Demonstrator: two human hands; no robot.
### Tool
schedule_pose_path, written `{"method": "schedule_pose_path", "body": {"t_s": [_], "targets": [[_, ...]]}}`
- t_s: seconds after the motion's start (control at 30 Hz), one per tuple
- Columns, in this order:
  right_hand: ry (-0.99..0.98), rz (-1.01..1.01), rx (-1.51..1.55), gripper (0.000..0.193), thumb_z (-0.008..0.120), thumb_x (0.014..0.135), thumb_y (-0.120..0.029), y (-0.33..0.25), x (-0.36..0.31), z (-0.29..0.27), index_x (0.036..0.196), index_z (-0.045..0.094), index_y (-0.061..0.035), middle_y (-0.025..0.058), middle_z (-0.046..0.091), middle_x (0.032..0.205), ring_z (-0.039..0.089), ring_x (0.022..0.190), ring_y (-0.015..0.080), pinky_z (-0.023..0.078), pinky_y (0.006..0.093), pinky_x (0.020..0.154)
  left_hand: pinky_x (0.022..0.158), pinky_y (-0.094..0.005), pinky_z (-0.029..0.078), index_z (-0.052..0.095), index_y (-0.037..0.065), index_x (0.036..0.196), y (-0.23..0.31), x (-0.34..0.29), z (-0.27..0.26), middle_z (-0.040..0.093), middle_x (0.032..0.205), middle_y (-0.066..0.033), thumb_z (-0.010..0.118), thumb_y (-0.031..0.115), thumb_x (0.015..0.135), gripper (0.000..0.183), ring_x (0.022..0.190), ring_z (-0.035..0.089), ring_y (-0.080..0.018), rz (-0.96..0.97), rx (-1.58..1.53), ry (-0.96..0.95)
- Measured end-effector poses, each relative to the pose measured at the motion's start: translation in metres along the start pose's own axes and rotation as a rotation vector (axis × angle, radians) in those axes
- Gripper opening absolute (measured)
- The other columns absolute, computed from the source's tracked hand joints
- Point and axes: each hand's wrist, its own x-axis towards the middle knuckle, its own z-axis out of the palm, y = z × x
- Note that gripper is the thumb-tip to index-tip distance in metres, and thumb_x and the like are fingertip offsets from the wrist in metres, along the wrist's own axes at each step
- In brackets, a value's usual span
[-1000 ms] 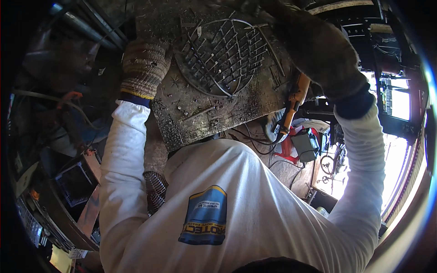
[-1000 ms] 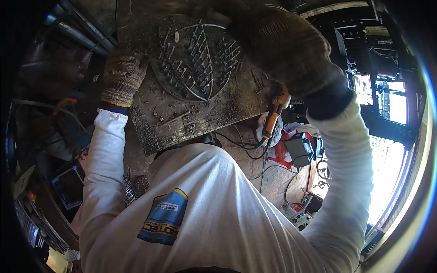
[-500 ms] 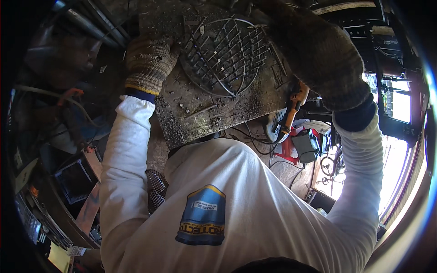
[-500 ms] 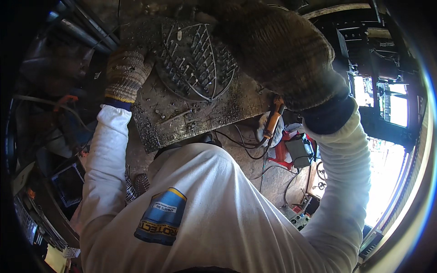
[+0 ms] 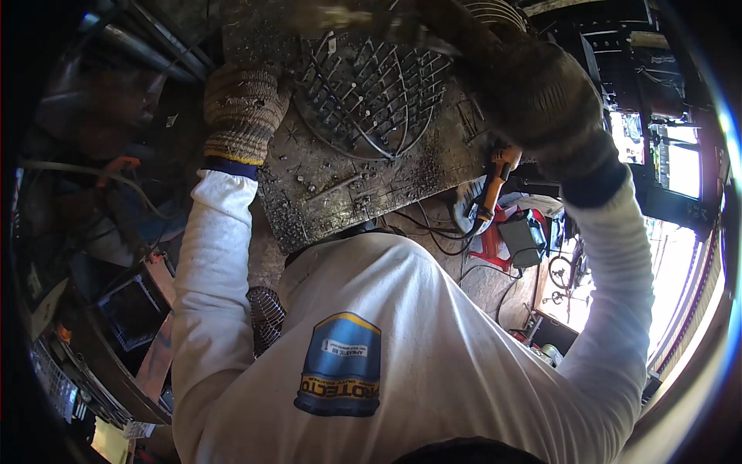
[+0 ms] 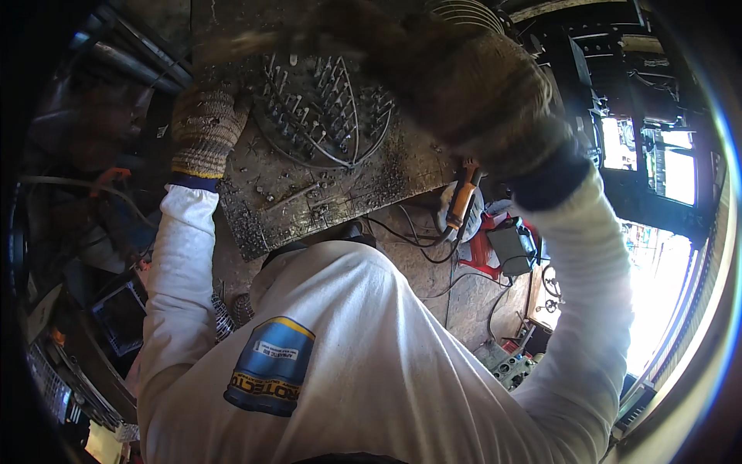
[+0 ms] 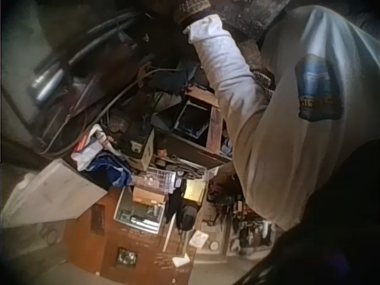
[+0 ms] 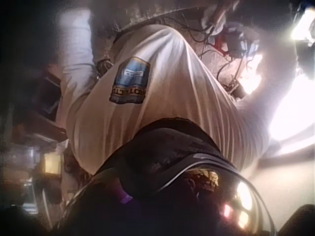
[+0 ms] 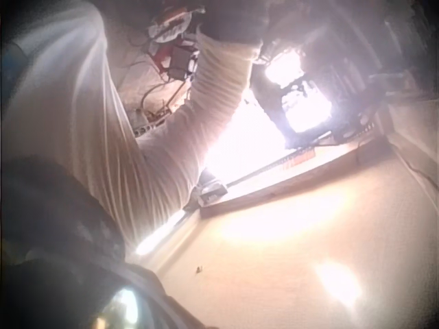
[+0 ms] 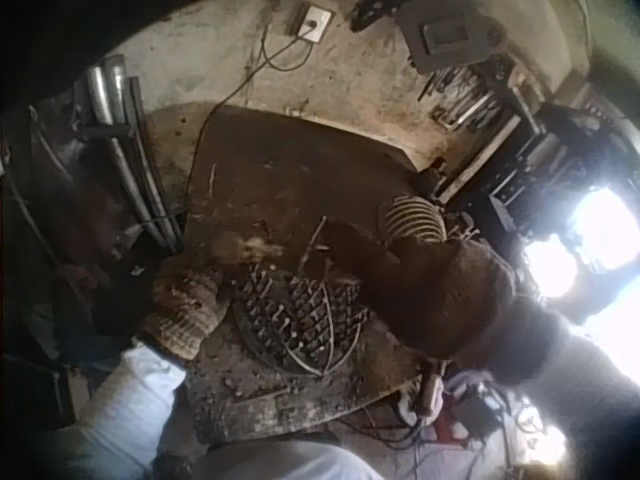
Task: The person hits a metal wire structure with a hammer while holding it on a workbench, turning the object over several times.
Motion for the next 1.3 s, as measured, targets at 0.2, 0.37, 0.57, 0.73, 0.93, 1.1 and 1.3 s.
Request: {"method": "schedule_pose_path", "body": {"t_s": [0.2, 0.37, 0.57, 0.73, 0.93, 1.1, 1.3], "targets": [[0.099, -0.170, -0.061, 0.043, 0.062, 0.097, -0.018, 0.025, -0.001, 0.019, 0.140, 0.056, -0.0158, 0.0126, 0.069, 0.105, 0.071, 0.085, 0.0276, 0.060, 0.0369, 0.062, 0.094, -0.0379, 0.053, 0.074, 0.019, 0.108, -0.017, -0.008, 0.060, 0.073, 0.107, -0.0052, 0.057, 0.052, 0.095, 0.040, 0.102, 0.069, -0.0229, 0.032, 0.087, -0.015], [0.122, -0.265, -0.053, 0.044, 0.063, 0.096, -0.018, 0.018, -0.012, 0.019, 0.140, 0.056, -0.0159, 0.0132, 0.069, 0.112, 0.072, 0.091, 0.0289, 0.061, 0.0369, 0.064, 0.090, -0.0371, 0.055, 0.076, 0.018, 0.100, 0.002, -0.005, -0.004, 0.074, 0.099, -0.0053, 0.057, 0.051, 0.095, 0.039, 0.089, 0.071, -0.0238, 0.022, -0.007, 0.111], [0.032, -0.061, -0.126, 0.049, 0.064, 0.097, -0.022, 0.066, -0.010, 0.049, 0.145, 0.052, -0.0207, 0.0142, 0.072, 0.096, 0.072, 0.074, 0.0283, 0.060, 0.0373, 0.059, 0.096, -0.0400, 0.053, 0.074, 0.022, 0.110, 0.008, 0.001, -0.016, 0.074, 0.109, -0.0013, 0.056, 0.057, 0.095, 0.042, 0.108, 0.069, -0.0230, -0.016, 0.080, -0.167], [0.464, -0.339, 0.192, 0.047, 0.070, 0.092, -0.025, 0.045, -0.003, 0.048, 0.138, 0.059, -0.0193, 0.0081, 0.064, 0.066, 0.068, 0.062, 0.0211, 0.051, 0.0357, 0.046, 0.093, -0.0415, 0.054, 0.075, 0.020, 0.102, -0.006, -0.004, 0.010, 0.075, 0.102, -0.0024, 0.055, 0.057, 0.095, 0.043, 0.097, 0.071, -0.0238, -0.001, -0.014, 0.005], [0.215, -0.074, 0.205, 0.056, 0.067, 0.093, -0.011, 0.046, -0.026, 0.041, 0.147, 0.052, -0.0134, 0.0176, 0.072, 0.111, 0.073, 0.089, 0.0352, 0.062, 0.0357, 0.074, 0.089, -0.0406, 0.056, 0.075, 0.018, 0.110, -0.003, -0.003, -0.002, 0.074, 0.106, -0.0046, 0.053, 0.049, 0.098, 0.039, 0.098, 0.071, -0.0240, 0.027, 0.094, -0.080], [0.372, -0.259, 0.484, 0.051, 0.072, 0.090, -0.020, 0.061, -0.021, 0.072, 0.139, 0.059, -0.0189, 0.0095, 0.063, 0.068, 0.069, 0.067, 0.0239, 0.053, 0.0367, 0.053, 0.092, -0.0413, 0.055, 0.074, 0.017, 0.113, 0.007, 0.003, -0.012, 0.073, 0.113, -0.0051, 0.054, 0.051, 0.097, 0.042, 0.101, 0.071, -0.0252, -0.094, 0.009, -0.213], [0.192, -0.174, 0.047, 0.051, 0.073, 0.089, -0.020, 0.056, -0.025, 0.046, 0.138, 0.060, -0.0191, 0.0083, 0.064, 0.063, 0.068, 0.062, 0.0227, 0.054, 0.0380, 0.053, 0.093, -0.0406, 0.056, 0.073, 0.014, 0.115, 0.001, -0.003, -0.006, 0.072, 0.115, -0.0113, 0.054, 0.050, 0.097, 0.044, 0.103, 0.070, -0.0287, 0.069, 0.036, 0.057]]}}
